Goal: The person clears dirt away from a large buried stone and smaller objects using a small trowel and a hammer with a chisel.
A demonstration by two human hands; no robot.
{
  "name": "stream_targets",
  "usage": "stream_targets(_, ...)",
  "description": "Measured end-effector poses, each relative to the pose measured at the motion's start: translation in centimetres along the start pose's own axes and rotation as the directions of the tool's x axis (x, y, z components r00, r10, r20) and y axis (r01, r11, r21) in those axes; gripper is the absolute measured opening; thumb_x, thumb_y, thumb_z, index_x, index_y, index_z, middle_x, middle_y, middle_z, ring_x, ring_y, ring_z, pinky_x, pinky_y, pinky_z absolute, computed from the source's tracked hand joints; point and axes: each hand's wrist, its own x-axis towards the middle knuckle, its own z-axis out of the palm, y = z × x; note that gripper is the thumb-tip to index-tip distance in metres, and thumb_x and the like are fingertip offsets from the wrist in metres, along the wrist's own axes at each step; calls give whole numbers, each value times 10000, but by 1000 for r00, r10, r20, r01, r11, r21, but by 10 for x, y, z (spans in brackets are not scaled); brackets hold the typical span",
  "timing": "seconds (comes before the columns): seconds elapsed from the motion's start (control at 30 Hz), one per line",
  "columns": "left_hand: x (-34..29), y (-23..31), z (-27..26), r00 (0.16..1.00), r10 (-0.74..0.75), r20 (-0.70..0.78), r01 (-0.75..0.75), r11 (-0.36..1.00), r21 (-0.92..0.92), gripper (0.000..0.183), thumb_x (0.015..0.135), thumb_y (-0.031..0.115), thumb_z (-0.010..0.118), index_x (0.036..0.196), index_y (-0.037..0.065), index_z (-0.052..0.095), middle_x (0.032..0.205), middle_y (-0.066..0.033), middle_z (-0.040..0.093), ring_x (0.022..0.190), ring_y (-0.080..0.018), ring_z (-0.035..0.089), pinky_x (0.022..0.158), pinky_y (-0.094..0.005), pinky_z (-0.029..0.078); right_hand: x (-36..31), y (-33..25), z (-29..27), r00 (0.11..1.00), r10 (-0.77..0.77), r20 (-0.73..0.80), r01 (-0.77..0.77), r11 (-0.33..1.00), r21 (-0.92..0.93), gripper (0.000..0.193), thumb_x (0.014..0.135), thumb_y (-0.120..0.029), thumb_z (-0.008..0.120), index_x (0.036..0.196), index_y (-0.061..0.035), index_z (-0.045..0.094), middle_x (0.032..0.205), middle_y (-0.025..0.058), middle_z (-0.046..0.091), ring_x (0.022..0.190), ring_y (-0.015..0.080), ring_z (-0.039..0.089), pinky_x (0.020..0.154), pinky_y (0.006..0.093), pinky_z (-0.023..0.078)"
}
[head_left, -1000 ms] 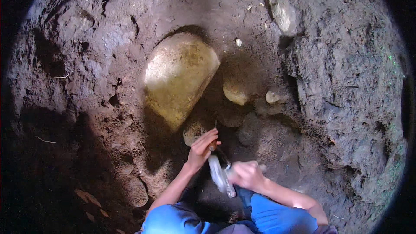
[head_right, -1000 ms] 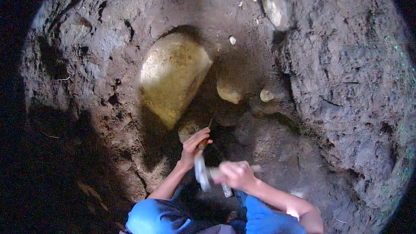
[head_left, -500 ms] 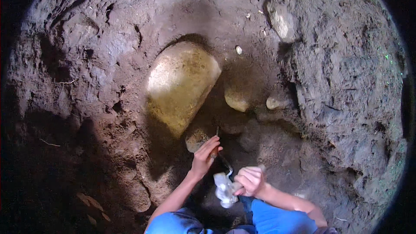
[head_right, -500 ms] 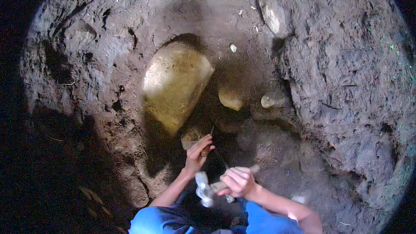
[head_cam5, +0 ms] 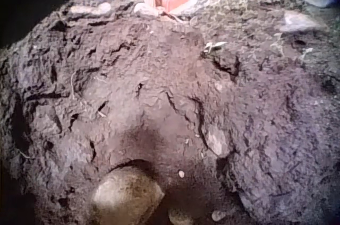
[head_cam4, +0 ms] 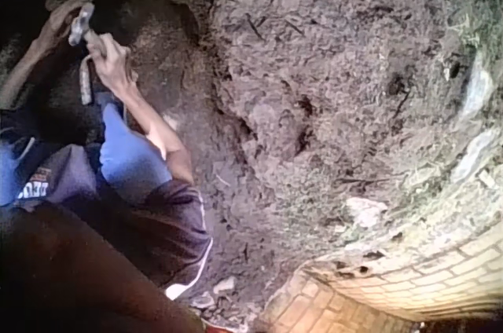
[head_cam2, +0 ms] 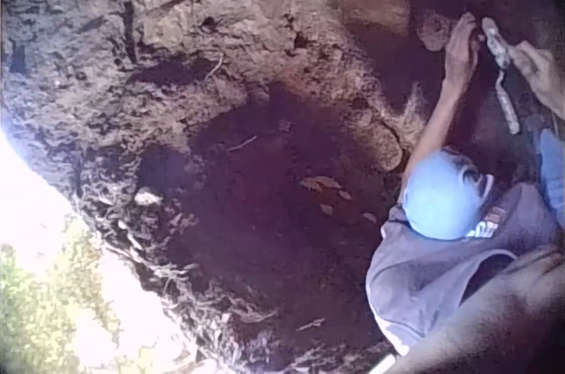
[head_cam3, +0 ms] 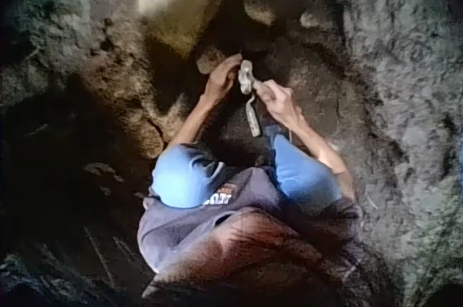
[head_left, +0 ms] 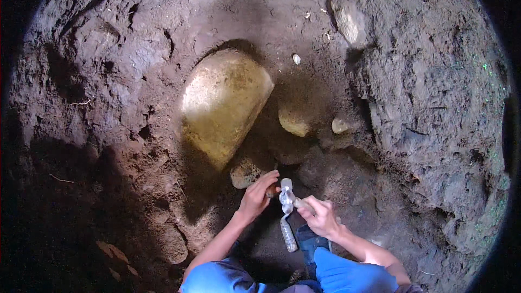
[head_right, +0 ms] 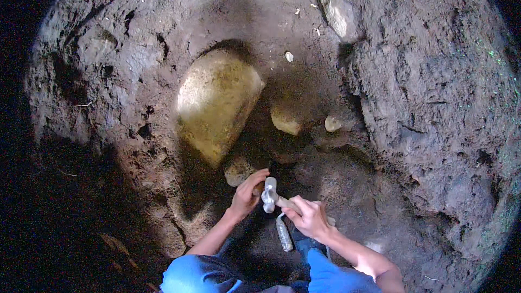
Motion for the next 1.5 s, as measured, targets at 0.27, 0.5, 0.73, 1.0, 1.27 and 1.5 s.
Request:
stream_targets(0.27, -2, -2, 6, 999, 42, -22, -41, 999, 33, 347, 828, -46, 739, 1145, -36, 600, 1321, -221, 627, 1268, -369, 598, 1021, -422, 529, -19, -1, 3, 997, -57, -59, 63, 993, 99, 439, 976, -443, 629, 844, -26, 617, 673, 121, 620, 576, 327, 666, 525, 401, 496)
stream_targets(0.5, -2, -2, 5, 1000, -14, -24, 14, 1000, 8, 347, 832, -42, 735, 1156, -45, 611, 1320, -207, 634, 1264, -351, 605, 1025, -414, 527, -12, -18, 4, 1000, 2, 22, -3, 997, 74, 406, 933, -416, 704, 888, -21, 620, 699, 115, 628, 586, 318, 666, 542, 385, 520)
stream_targets(0.73, -11, -9, 3, 999, -34, 32, 36, 999, -41, 350, 839, -39, 716, 1173, -32, 612, 1317, -198, 635, 1270, -354, 599, 1040, -412, 518, -4, -18, 2, 985, -105, 136, 110, 994, -26, 412, 958, -426, 658, 906, -21, 599, 716, 196, 678, 610, 366, 696, 511, 443, 542)
stream_targets(1.0, -8, -7, 3, 999, -44, 10, 45, 998, -36, 359, 841, -49, 714, 1184, -13, 617, 1300, -176, 652, 1269, -348, 602, 1043, -430, 516, -15, -11, -10, 936, -351, 11, 350, 935, 58, 462, 957, -469, 629, 830, -26, 602, 681, 108, 631, 569, 302, 662, 505, 400, 530)
stream_targets(1.27, -2, -15, 2, 996, -88, -2, 88, 994, -67, 425, 799, -120, 665, 1207, -11, 613, 1297, -178, 653, 1258, -346, 609, 1024, -413, 526, -7, -28, -4, 890, -455, 1, 455, 889, -46, 477, 958, -480, 638, 755, -49, 608, 628, 111, 614, 527, 281, 638, 479, 370, 516)
stream_targets(1.5, -6, -9, 2, 994, -103, 18, 104, 991, -85, 369, 832, -66, 702, 1189, -21, 619, 1289, -183, 655, 1253, -347, 612, 1031, -410, 527, -6, -17, 9, 987, -118, 106, 126, 990, -67, 484, 956, -497, 630, 869, -22, 621, 680, 127, 658, 563, 323, 675, 511, 427, 543)
